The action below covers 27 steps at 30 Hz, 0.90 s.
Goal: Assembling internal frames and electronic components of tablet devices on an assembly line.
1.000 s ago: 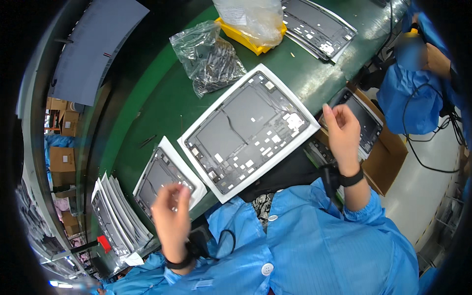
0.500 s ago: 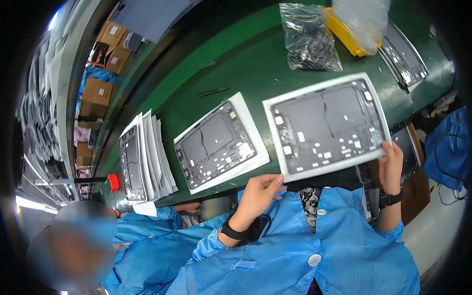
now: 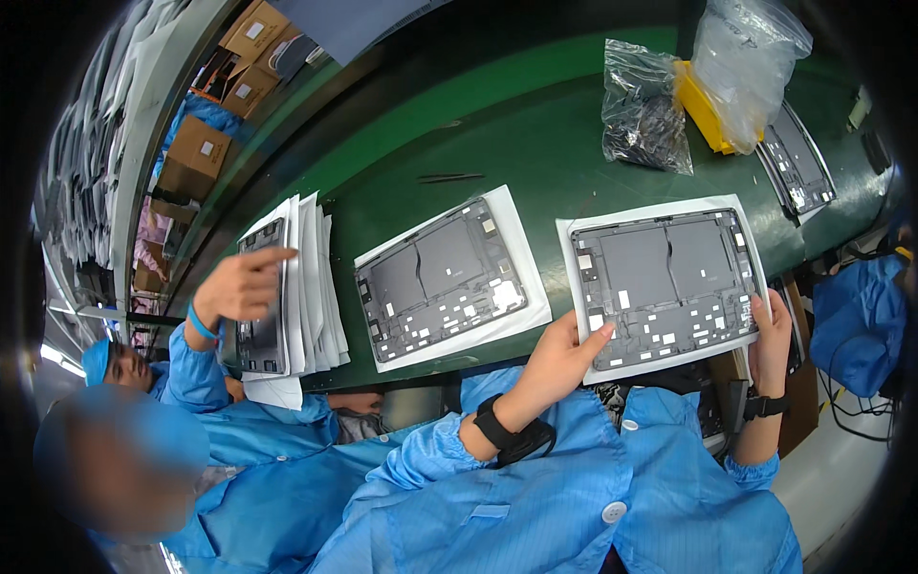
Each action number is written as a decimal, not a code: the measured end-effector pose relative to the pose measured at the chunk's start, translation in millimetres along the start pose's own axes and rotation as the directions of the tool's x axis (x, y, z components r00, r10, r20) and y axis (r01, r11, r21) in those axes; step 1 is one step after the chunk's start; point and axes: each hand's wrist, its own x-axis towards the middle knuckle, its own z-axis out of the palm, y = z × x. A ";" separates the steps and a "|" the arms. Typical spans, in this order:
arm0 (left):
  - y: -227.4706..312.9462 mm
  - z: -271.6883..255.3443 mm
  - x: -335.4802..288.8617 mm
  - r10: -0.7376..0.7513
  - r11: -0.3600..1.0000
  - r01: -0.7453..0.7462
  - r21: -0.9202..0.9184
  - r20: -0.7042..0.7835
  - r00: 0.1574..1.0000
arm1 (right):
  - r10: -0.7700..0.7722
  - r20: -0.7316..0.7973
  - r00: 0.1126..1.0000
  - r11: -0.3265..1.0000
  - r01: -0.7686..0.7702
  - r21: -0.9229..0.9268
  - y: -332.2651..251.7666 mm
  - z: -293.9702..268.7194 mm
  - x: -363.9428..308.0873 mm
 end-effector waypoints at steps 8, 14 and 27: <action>15.8 -29.6 -14.4 0.143 0.988 -0.128 0.087 -0.192 0.971 | 0.012 0.096 0.995 1.000 -0.014 0.020 -6.8 39.5 -26.5; 55.0 -62.5 -37.8 0.140 0.984 -0.093 0.151 -0.347 0.927 | 0.021 0.225 0.974 0.993 -0.046 0.105 -30.0 93.1 -23.8; 79.6 -146.9 -108.0 0.223 0.930 -0.351 -0.112 -0.587 0.778 | 0.084 0.709 0.700 0.996 -0.082 -0.037 -60.5 190.3 23.2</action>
